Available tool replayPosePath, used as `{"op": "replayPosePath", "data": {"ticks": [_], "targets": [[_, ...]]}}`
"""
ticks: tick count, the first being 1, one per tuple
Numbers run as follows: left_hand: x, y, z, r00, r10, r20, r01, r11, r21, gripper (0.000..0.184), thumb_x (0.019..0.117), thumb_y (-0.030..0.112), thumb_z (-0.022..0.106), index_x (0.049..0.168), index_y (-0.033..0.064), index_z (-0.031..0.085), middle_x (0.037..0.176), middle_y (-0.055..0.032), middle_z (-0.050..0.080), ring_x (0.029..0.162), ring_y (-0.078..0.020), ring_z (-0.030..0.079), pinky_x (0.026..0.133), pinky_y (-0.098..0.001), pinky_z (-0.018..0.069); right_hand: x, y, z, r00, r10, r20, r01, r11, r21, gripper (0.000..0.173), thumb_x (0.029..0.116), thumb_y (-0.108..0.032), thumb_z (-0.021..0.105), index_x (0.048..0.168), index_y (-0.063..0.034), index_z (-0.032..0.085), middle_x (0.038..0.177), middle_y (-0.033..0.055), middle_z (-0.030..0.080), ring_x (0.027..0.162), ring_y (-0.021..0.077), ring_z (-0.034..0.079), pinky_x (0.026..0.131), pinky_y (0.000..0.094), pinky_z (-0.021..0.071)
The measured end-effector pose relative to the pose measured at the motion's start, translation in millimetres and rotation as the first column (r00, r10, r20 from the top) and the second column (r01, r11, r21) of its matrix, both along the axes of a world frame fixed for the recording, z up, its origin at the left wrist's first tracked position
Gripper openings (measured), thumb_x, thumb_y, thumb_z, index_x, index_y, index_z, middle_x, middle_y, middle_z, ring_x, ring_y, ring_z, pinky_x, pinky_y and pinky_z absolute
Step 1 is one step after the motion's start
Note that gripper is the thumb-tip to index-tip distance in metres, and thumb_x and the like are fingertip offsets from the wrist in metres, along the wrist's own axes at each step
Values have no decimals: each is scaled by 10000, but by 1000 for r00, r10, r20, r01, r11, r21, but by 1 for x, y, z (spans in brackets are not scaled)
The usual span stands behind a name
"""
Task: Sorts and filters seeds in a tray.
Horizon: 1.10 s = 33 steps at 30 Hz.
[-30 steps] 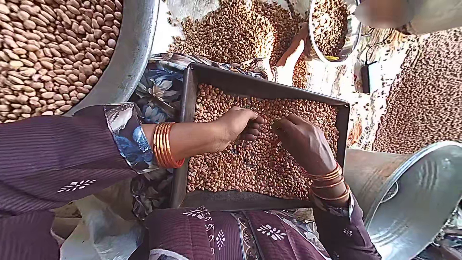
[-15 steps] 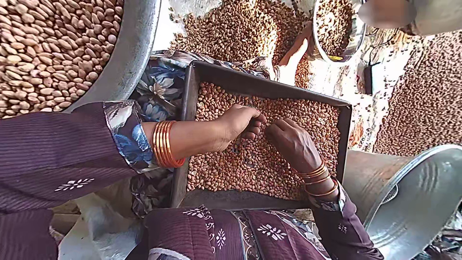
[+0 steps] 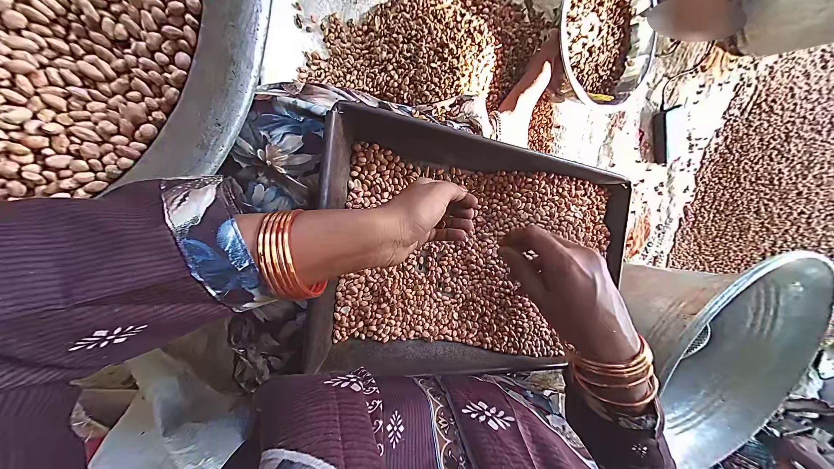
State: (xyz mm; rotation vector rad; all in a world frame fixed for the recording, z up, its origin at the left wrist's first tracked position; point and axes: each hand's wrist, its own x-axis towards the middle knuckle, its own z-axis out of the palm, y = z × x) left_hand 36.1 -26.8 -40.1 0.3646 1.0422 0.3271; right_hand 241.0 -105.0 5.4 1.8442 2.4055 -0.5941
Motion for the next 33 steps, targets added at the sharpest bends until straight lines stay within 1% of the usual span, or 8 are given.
{"op": "replayPosePath", "data": {"ticks": [4, 9, 14, 17, 21, 24, 28, 33], "targets": [[-3, 7, 8, 1000, 15, 22, -16, 999, 39, 251, 1102, 184, 423, 1039, 64, 635, 877, -19, 644, 788, -97, 662, 743, -237, 557, -28, -27, -15, 965, -40, 258, 173, 837, -518, 589, 1045, -431, 553, 1418, 14, 457, 1049, 214, 685, 843, 385, 716, 735, 529, 569], [-6, 13, 10, 999, 31, 19, -33, 996, 87, 222, 1084, 157, 450, 1034, 63, 646, 875, -33, 646, 788, -110, 668, 729, -233, 565, -32, -47, -41, 846, -141, -515, -20, 955, -296, 358, 1091, -201, 450, 1367, 24, 491, 1278, 155, 629, 935, 112, 729, 797, 296, 646], [-12, 23, 17, 999, 33, 6, -33, 987, 159, 214, 1084, 157, 441, 1034, 99, 641, 838, 12, 637, 724, -67, 631, 676, -194, 532, -9, -29, -25, 994, -106, 7, 106, 994, -33, 313, 1058, -297, 477, 1146, -50, 647, 867, 79, 707, 650, 211, 681, 569, 402, 552], [-14, 26, 23, 1000, 11, 4, -11, 988, 156, 231, 1088, 165, 430, 1048, 113, 652, 815, 18, 592, 638, -45, 568, 571, -159, 474, -23, -30, -21, 971, -12, 238, 109, 910, -399, 358, 1073, -313, 499, 1112, 14, 641, 873, 207, 689, 812, 405, 713, 692, 553, 556], [-15, 28, 23, 999, -35, 17, 31, 983, 180, 225, 1091, 166, 431, 1053, 112, 647, 787, 20, 576, 572, -17, 525, 483, -129, 411, -37, -37, -32, 900, 169, -401, -355, 818, -452, 293, 1055, -266, 552, 1224, -42, 637, 1039, 112, 719, 836, 207, 724, 738, 352, 599], [-16, 26, 22, 986, -156, -53, 165, 937, 308, 243, 1095, 184, 441, 1011, 106, 657, 766, 22, 577, 586, -19, 526, 497, -133, 395, -38, -26, -34, 863, 165, -477, -287, 938, -194, 237, 1027, -203, 603, 1194, -55, 683, 1066, 95, 728, 792, 134, 723, 688, 263, 610], [-21, 29, 17, 747, -449, -489, 655, 378, 654, 164, 1052, 217, 595, 1057, 92, 701, 876, 0, 642, 742, -61, 581, 683, -247, 473, -33, -6, -54, 941, 231, -247, -235, 972, 14, 123, 971, -113, 643, 1021, -80, 751, 928, 98, 695, 734, 197, 688, 626, 323, 577], [-33, 26, -2, 336, -425, -841, 873, -195, 448, 129, 1005, 181, 602, 996, 85, 688, 950, -81, 629, 901, -240, 641, 763, -430, 516, -35, -4, -73, 937, 280, -211, -285, 959, 7, 119, 971, -120, 642, 941, -42, 727, 886, 106, 657, 719, 211, 674, 615, 330, 578]]}}
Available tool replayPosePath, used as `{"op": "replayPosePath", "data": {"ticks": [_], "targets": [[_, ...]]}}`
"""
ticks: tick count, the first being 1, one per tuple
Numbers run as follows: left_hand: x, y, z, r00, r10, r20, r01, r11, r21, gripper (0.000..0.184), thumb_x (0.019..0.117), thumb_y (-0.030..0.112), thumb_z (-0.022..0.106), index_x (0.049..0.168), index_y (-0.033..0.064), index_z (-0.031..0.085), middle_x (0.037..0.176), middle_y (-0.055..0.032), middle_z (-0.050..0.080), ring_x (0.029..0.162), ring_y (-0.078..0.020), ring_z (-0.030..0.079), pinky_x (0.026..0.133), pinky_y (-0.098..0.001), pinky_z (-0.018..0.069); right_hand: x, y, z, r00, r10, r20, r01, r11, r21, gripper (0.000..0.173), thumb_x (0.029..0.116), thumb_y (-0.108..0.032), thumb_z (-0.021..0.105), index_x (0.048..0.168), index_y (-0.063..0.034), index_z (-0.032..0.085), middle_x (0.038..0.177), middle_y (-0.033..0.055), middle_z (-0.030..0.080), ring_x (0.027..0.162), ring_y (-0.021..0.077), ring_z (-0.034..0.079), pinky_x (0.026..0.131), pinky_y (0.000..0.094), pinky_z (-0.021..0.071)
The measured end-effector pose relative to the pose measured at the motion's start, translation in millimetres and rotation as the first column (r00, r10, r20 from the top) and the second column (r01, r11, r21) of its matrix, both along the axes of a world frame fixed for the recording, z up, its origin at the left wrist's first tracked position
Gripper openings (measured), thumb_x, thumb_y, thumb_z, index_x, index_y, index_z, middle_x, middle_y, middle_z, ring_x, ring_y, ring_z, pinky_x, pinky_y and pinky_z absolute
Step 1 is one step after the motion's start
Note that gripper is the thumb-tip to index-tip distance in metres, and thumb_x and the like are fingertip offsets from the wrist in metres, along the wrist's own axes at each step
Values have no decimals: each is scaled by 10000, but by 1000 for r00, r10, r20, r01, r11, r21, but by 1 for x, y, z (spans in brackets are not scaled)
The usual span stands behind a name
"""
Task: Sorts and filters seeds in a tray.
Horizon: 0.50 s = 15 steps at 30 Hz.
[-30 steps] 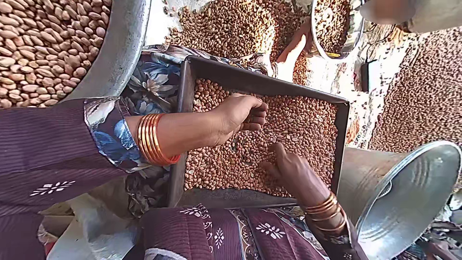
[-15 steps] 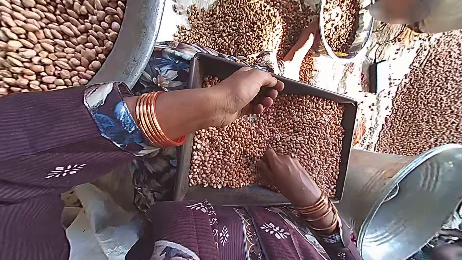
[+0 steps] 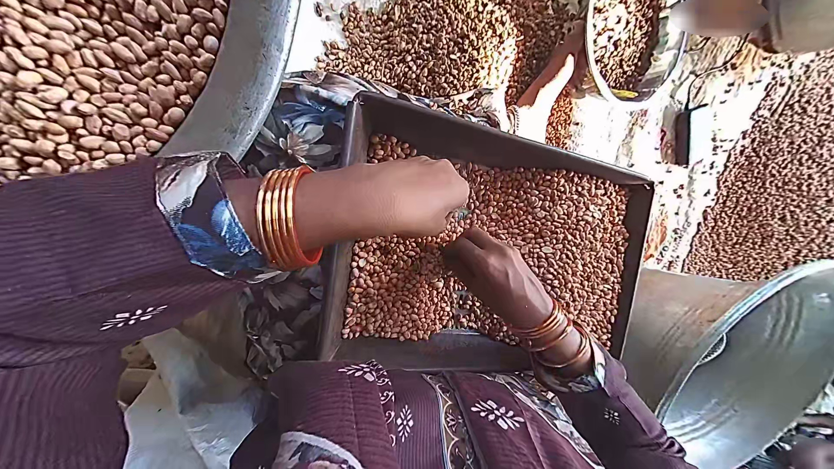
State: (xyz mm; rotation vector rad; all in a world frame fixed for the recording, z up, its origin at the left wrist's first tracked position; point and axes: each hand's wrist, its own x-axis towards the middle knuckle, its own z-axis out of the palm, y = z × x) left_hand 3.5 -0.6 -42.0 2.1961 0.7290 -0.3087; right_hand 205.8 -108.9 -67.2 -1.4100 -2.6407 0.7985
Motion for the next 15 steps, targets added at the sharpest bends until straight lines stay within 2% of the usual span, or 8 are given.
{"op": "replayPosePath", "data": {"ticks": [3, 4, 6, 9, 12, 15], "targets": [[-2, -2, 2, 996, -50, -77, 52, 999, 17, 102, 995, 127, 611, 927, 80, 671, 873, -82, 628, 839, -263, 647, 701, -456, 516, -1, 4, 1, 994, -82, -76, 77, 995, -67, 105, 911, -126, 629, 948, -47, 687, 858, 68, 649, 660, 152, 643, 568, 306, 550], [-2, -2, 3, 993, -69, -101, 70, 997, 15, 100, 985, 113, 613, 897, 87, 652, 847, -75, 615, 814, -258, 637, 675, -451, 504, -2, 5, 3, 986, -118, -114, 104, 987, -121, 112, 900, -122, 615, 977, -58, 667, 868, 54, 653, 664, 134, 638, 571, 303, 547], [-3, -1, 7, 983, -115, -146, 115, 993, -8, 64, 966, 73, 624, 914, 74, 661, 884, -91, 622, 843, -277, 642, 694, -464, 506, -7, 8, 4, 969, -161, -186, 122, 972, -203, 185, 881, -117, 606, 1037, -78, 698, 913, 44, 652, 709, 114, 633, 611, 291, 550], [-3, -2, 8, 967, -179, -184, 175, 984, -33, 43, 928, 48, 658, 906, 80, 676, 888, -85, 634, 858, -275, 645, 705, -463, 510, -17, 4, -7, 963, -119, -244, 94, 989, -110, 182, 934, -119, 624, 1037, -85, 769, 920, 70, 647, 779, 142, 639, 676, 273, 551], [-4, -11, 10, 955, -197, -224, 200, 980, -9, 72, 963, 36, 620, 936, 73, 676, 971, -99, 646, 917, -289, 655, 738, -458, 517, -22, 0, -14, 982, -56, -181, 53, 998, -19, 139, 968, -88, 632, 1009, -73, 764, 887, 91, 638, 833, 208, 648, 744, 311, 559], [3, -21, 14, 923, -186, -338, 215, 975, 52, 97, 946, -25, 609, 947, 57, 659, 1015, -130, 619, 916, -325, 650, 667, -461, 511, -21, 1, -16, 985, -40, -167, 41, 999, 2, 115, 962, -93, 643, 971, -52, 750, 871, 94, 637, 821, 216, 651, 734, 316, 562]]}}
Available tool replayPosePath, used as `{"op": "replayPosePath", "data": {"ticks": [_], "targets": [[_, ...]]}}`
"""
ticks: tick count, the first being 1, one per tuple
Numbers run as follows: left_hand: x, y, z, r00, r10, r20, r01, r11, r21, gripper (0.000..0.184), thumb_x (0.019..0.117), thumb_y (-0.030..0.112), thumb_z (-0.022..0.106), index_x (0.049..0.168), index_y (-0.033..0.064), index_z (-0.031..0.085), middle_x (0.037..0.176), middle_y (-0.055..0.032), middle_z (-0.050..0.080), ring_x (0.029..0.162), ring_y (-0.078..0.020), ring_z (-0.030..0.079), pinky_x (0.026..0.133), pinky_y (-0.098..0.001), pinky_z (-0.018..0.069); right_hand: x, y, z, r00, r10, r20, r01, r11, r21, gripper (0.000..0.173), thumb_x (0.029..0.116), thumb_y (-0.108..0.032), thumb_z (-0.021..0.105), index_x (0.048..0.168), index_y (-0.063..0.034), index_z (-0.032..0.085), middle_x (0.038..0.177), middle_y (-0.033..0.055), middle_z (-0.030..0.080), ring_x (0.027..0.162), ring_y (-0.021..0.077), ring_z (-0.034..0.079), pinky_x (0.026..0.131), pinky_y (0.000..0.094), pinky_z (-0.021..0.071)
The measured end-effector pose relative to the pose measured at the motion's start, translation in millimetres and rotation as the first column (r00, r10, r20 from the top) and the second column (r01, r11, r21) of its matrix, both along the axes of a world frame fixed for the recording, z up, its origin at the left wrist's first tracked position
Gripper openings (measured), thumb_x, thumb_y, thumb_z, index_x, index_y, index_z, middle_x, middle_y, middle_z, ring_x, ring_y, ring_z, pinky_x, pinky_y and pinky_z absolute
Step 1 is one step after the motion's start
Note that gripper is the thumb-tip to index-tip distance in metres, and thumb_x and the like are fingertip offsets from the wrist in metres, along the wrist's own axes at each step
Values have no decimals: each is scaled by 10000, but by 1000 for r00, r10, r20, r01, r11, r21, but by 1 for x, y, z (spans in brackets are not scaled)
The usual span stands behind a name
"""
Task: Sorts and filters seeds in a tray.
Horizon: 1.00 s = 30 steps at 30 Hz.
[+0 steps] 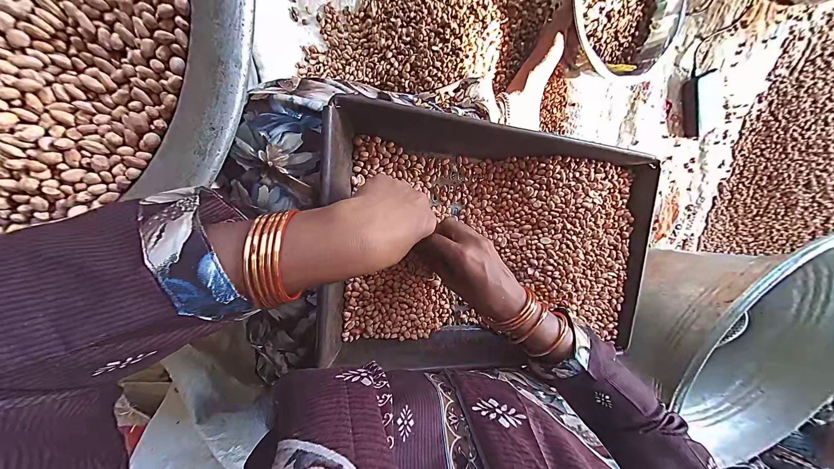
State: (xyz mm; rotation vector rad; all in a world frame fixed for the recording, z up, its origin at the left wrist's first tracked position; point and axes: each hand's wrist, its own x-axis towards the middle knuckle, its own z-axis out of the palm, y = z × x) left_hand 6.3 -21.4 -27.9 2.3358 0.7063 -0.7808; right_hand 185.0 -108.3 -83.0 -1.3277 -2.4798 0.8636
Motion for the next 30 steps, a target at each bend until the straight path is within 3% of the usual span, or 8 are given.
{"op": "replayPosePath", "data": {"ticks": [4, 8, 11, 15, 18, 21, 27, 30], "targets": [[1, -7, -4, 999, -12, 35, 10, 999, 51, 109, 941, -6, 619, 859, 61, 647, 936, -120, 618, 849, -312, 653, 603, -441, 494, 1, 0, -1, 1000, -10, -7, 10, 1000, -11, 131, 965, -142, 652, 985, -40, 730, 860, 92, 620, 797, 218, 640, 712, 324, 555], [7, -13, -2, 1000, -15, -5, 15, 998, 56, 74, 935, -25, 623, 907, 38, 647, 1059, -138, 602, 909, -312, 651, 649, -434, 519, 3, 3, 8, 990, -135, -47, 122, 971, -207, 174, 857, -158, 624, 983, -43, 661, 851, 60, 622, 713, 149, 626, 603, 319, 518], [10, -16, -2, 1000, -20, -23, 21, 997, 73, 92, 910, -64, 623, 899, 25, 641, 1044, -143, 592, 896, -309, 647, 635, -423, 516, 8, 5, 13, 981, -174, -88, 140, 944, -299, 167, 847, -151, 604, 969, -62, 678, 850, 31, 648, 747, 106, 639, 638, 291, 528], [8, -21, 1, 999, -40, -7, 40, 993, 112, 99, 884, -83, 655, 880, 13, 678, 1017, -151, 608, 848, -309, 654, 607, -414, 510, 17, 7, 19, 987, -146, -67, 123, 956, -264, 132, 891, -137, 606, 916, -71, 717, 863, 28, 629, 698, 85, 613, 609, 251, 524], [10, -23, 3, 997, -66, -41, 70, 990, 121, 80, 896, -73, 650, 915, 2, 670, 1016, -155, 603, 840, -300, 652, 609, -399, 506, 31, 7, 28, 991, -127, -52, 112, 967, -230, 145, 943, -129, 631, 982, -79, 762, 976, 37, 690, 775, 70, 670, 695, 233, 592], [10, -25, 3, 995, -83, -47, 88, 988, 124, 92, 894, -82, 642, 930, -4, 675, 1011, -159, 604, 837, -305, 651, 592, -393, 503, 48, 2, 38, 991, -133, -14, 128, 975, -179, 120, 945, -144, 676, 975, -80, 773, 1032, 40, 730, 875, 81, 703, 790, 242, 597], [15, -24, 1, 991, -91, -97, 98, 993, 64, 98, 911, -69, 633, 967, 3, 667, 1046, -155, 590, 878, -304, 649, 627, -399, 520, 77, -17, 51, 969, -149, 199, 170, 981, -93, 169, 934, -112, 599, 1002, -81, 750, 930, 61, 715, 792, 159, 695, 708, 329, 584], [16, -23, -3, 992, -58, -111, 63, 997, 40, 73, 929, -45, 623, 977, 0, 654, 1064, -159, 585, 892, -316, 649, 628, -413, 528, 80, -28, 49, 966, -129, 224, 155, 983, -101, 166, 974, -150, 605, 1000, -94, 758, 942, 65, 718, 798, 161, 701, 715, 318, 592]]}}
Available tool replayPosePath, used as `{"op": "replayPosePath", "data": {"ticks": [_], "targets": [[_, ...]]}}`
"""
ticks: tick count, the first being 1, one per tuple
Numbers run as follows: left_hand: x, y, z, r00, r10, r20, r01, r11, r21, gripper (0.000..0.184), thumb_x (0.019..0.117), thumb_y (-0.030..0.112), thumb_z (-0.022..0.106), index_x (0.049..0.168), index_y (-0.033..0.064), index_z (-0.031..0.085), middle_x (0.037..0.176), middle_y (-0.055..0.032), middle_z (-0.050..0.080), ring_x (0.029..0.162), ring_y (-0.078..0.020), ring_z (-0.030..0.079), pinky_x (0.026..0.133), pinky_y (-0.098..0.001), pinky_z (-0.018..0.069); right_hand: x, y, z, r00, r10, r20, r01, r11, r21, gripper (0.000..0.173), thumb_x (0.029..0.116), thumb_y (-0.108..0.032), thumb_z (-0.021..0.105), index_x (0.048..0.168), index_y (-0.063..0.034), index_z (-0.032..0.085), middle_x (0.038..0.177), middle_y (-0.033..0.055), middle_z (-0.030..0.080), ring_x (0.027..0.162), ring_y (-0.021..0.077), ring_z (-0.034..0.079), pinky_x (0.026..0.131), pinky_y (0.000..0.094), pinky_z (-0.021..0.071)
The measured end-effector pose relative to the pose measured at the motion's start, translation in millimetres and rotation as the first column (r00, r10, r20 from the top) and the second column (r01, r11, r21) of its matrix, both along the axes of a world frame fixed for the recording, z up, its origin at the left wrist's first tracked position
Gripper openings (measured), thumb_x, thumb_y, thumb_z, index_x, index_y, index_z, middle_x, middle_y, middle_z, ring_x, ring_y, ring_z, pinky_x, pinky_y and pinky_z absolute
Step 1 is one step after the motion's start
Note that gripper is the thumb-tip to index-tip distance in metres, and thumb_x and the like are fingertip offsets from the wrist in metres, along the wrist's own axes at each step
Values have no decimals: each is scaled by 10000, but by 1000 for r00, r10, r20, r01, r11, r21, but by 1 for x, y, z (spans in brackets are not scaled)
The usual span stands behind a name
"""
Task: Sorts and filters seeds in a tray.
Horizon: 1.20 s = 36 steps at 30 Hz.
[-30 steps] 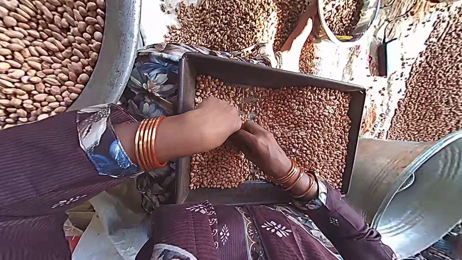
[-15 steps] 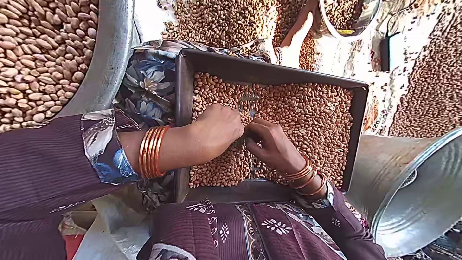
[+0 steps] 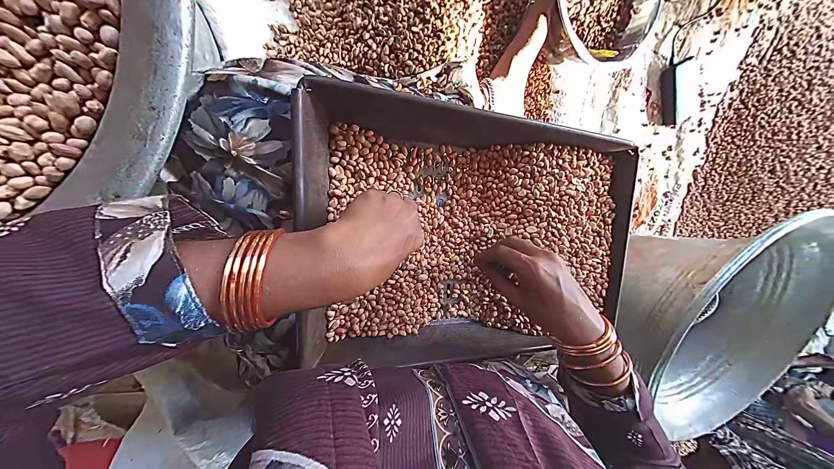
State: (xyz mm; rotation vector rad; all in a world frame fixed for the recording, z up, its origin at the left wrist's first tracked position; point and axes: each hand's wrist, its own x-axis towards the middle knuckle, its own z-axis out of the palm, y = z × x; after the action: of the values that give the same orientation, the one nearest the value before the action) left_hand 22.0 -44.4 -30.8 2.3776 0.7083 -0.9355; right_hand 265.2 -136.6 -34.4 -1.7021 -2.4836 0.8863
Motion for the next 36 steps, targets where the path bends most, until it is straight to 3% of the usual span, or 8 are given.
{"op": "replayPosePath", "data": {"ticks": [6, 9, 14, 19, 23, 27, 33, 36], "targets": [[-11, 18, -8, 973, 108, 205, -98, 993, -60, 281, 990, 322, 615, 863, 73, 651, 978, -111, 620, 857, -294, 656, 648, -463, 512, -7, -3, -9, 994, -29, 106, 15, 991, 133, 102, 960, -101, 652, 953, -64, 746, 909, 119, 686, 818, 268, 694, 709, 394, 589], [-11, 34, -1, 862, 272, 428, -196, 957, -212, 338, 1013, 375, 499, 810, 146, 642, 841, -9, 557, 713, -143, 573, 604, -356, 462, -11, -3, -15, 987, -10, 161, -15, 988, 152, 91, 963, -102, 658, 928, -52, 726, 911, 130, 667, 841, 292, 688, 705, 410, 588], [-13, 44, 12, 453, 746, 489, -131, 598, -791, 385, 1014, 151, 369, 664, 173, 528, 593, 76, 420, 519, -15, 376, 480, -199, 261, -18, -6, -17, 967, 10, 255, -57, 983, 175, 104, 969, -80, 647, 919, -6, 699, 896, 165, 646, 807, 334, 684, 632, 432, 580], [-13, 42, 12, 349, 902, 254, 37, 258, -965, 404, 1028, 129, 239, 705, 158, 480, 592, 69, 450, 476, 18, 372, 437, -131, 264, -23, -4, -15, 946, 20, 323, -67, 989, 132, 76, 933, -48, 686, 906, 22, 700, 900, 184, 661, 810, 358, 697, 637, 454, 587], [-11, 43, 18, 481, 842, 244, -252, 399, -881, 495, 1109, 216, 257, 803, 124, 635, 674, 48, 588, 523, -8, 429, 489, -170, 304, -23, 7, -9, 954, 43, 298, -65, 996, 65, 100, 944, -62, 657, 890, 15, 692, 872, 174, 653, 758, 344, 689, 623, 467, 580], [-7, 45, 18, 741, 648, 176, -406, 642, -650, 561, 1133, 433, 269, 1125, 92, 715, 967, -39, 686, 775, -114, 597, 717, -333, 470, -39, 23, 16, 993, 28, 114, -51, 977, 207, 96, 929, -96, 623, 927, -38, 700, 826, 104, 676, 680, 221, 682, 583, 357, 561], [-10, 45, 18, 679, 721, 141, -418, 538, -732, 699, 1086, 571, 205, 940, 91, 692, 788, -6, 665, 696, -90, 614, 638, -292, 481, -60, 44, 52, 991, 52, -123, 11, 887, 462, 114, 972, -70, 668, 1046, -22, 740, 1066, 145, 732, 935, 143, 729, 783, 222, 599], [-12, 52, 16, 720, 624, 304, -387, 725, -571, 436, 1120, 363, 398, 966, 108, 716, 790, 19, 623, 713, -79, 563, 655, -306, 432, -43, 59, 54, 998, -48, 35, 30, 918, 396, 181, 1030, -157, 604, 1120, -64, 732, 1086, 135, 719, 882, 193, 732, 719, 313, 612]]}}
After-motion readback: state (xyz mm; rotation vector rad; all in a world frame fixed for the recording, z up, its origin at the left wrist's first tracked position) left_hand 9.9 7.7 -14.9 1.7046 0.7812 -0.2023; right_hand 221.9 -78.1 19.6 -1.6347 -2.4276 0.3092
